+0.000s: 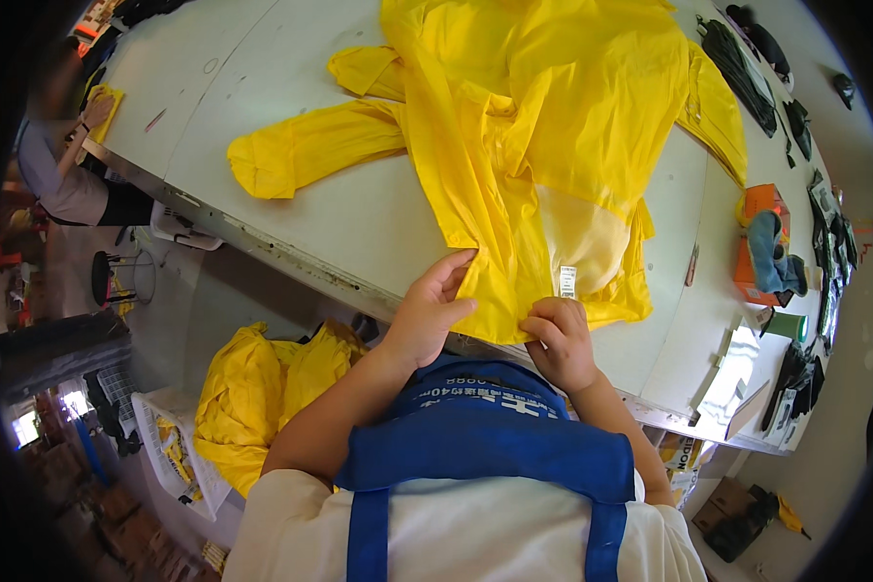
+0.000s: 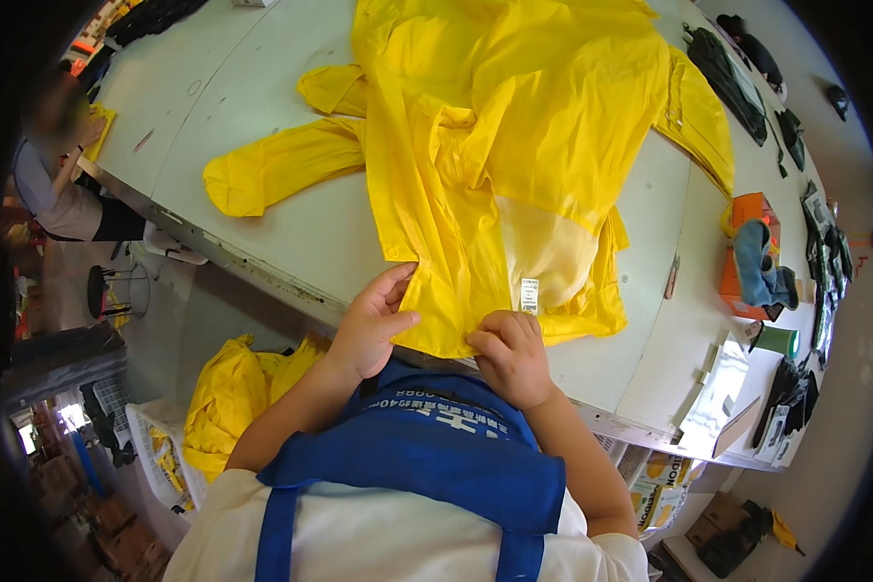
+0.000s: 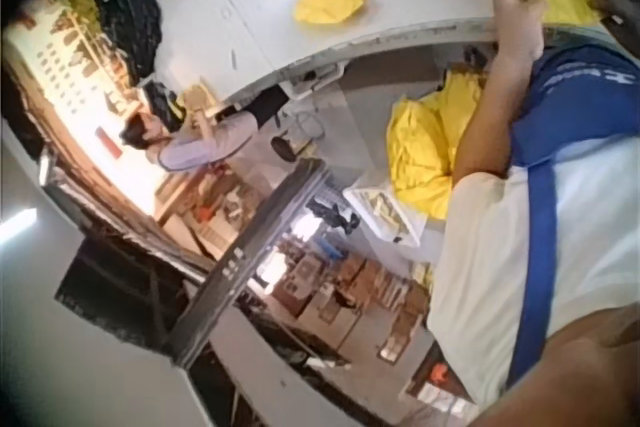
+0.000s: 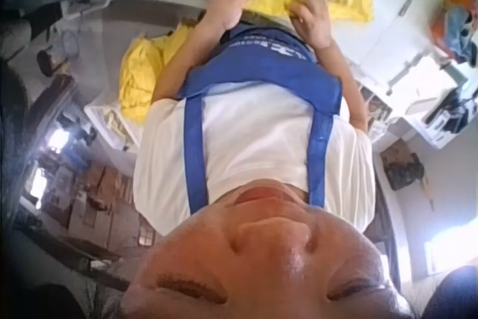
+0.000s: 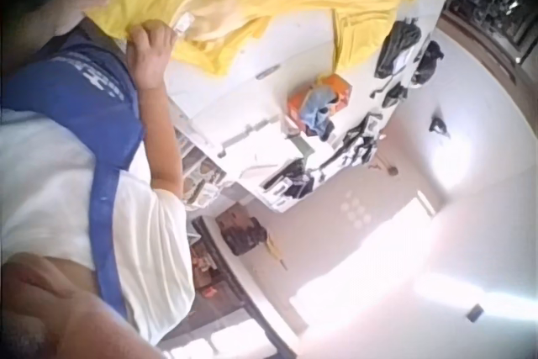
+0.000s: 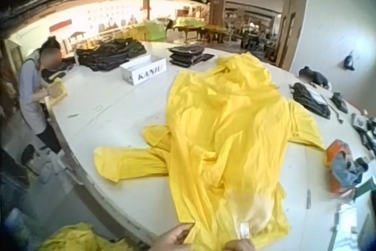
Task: The person folds a yellow raincoat on a large white table. They smooth the fabric, fold the sleeves and body, and place the folded item into a plastic bag. The person then repeats the process with another yellow raincoat.
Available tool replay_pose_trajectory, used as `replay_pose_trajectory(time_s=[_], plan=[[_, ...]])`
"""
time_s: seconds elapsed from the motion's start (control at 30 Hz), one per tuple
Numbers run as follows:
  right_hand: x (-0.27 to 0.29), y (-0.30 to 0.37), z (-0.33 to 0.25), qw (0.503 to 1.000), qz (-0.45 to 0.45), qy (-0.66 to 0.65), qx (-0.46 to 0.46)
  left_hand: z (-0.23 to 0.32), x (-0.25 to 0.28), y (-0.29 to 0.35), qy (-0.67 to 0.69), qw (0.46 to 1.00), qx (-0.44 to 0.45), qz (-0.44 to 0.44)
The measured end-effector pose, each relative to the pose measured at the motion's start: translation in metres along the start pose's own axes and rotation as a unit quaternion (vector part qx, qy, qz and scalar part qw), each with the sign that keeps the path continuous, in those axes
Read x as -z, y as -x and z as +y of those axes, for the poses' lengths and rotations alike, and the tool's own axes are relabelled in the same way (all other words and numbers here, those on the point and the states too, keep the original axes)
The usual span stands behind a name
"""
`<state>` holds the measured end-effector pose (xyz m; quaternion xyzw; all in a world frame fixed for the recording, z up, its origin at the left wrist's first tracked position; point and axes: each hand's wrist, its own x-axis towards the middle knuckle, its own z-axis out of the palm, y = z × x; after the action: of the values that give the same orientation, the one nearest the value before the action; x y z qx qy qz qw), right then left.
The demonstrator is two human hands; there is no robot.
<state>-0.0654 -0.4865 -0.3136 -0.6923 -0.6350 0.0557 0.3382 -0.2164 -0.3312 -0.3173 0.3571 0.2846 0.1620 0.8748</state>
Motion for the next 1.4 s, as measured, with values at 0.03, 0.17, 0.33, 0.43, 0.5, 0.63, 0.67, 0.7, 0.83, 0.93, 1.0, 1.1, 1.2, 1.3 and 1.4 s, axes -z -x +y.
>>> replay_pose_trajectory(time_s=[0.03, 0.17, 0.33, 0.43, 0.5, 0.63, 0.67, 0.7, 0.83, 0.93, 1.0, 1.1, 1.2, 1.3, 1.4], plan=[[0.002, 0.001, -0.001, 1.000, -0.007, -0.002, 0.003, 0.000, 0.000, 0.001, 0.001, 1.000, 0.000, -0.004], [0.004, 0.003, -0.005, 0.999, -0.031, -0.004, 0.026, 0.004, -0.004, 0.002, 0.010, 1.000, 0.016, 0.021], [0.005, 0.009, -0.001, 0.996, -0.085, -0.040, 0.005, 0.007, -0.002, -0.015, 0.005, 0.998, 0.001, 0.068], [0.017, 0.018, 0.008, 0.980, -0.170, -0.098, -0.025, 0.011, 0.004, -0.028, 0.026, 0.989, 0.023, 0.142], [0.036, 0.024, 0.025, 0.948, -0.275, -0.144, -0.066, 0.014, 0.007, -0.043, 0.023, 0.985, 0.015, 0.171], [0.084, 0.034, 0.045, 0.842, -0.490, -0.129, -0.185, -0.029, 0.022, -0.087, -0.089, 0.983, 0.029, 0.159], [0.095, 0.029, 0.046, 0.834, -0.488, -0.143, -0.214, -0.040, 0.022, -0.097, -0.128, 0.983, 0.036, 0.126], [0.105, 0.018, 0.050, 0.826, -0.485, -0.156, -0.241, -0.044, 0.006, -0.097, -0.173, 0.978, 0.008, 0.115], [0.087, -0.067, 0.047, 0.936, -0.204, -0.157, -0.238, -0.060, -0.046, -0.060, -0.460, 0.881, -0.102, -0.038], [0.003, -0.101, 0.053, 0.990, -0.026, 0.068, -0.117, -0.090, -0.064, -0.051, -0.493, 0.815, -0.042, -0.300], [-0.041, -0.093, 0.083, 0.972, -0.102, 0.170, -0.129, -0.087, -0.050, -0.050, -0.460, 0.796, 0.015, -0.392], [-0.053, -0.071, 0.113, 0.954, -0.144, 0.198, -0.171, -0.052, -0.022, -0.060, -0.468, 0.835, 0.085, -0.277], [-0.048, -0.062, 0.111, 0.940, -0.139, 0.222, -0.220, -0.042, 0.013, -0.091, -0.230, 0.970, 0.066, -0.041], [-0.053, -0.060, 0.132, 0.921, -0.153, 0.252, -0.253, -0.024, 0.011, -0.125, -0.071, 0.995, 0.037, 0.056], [-0.032, -0.078, 0.120, 0.935, -0.111, 0.061, -0.330, -0.016, 0.019, -0.152, 0.037, 0.991, 0.034, 0.122]])
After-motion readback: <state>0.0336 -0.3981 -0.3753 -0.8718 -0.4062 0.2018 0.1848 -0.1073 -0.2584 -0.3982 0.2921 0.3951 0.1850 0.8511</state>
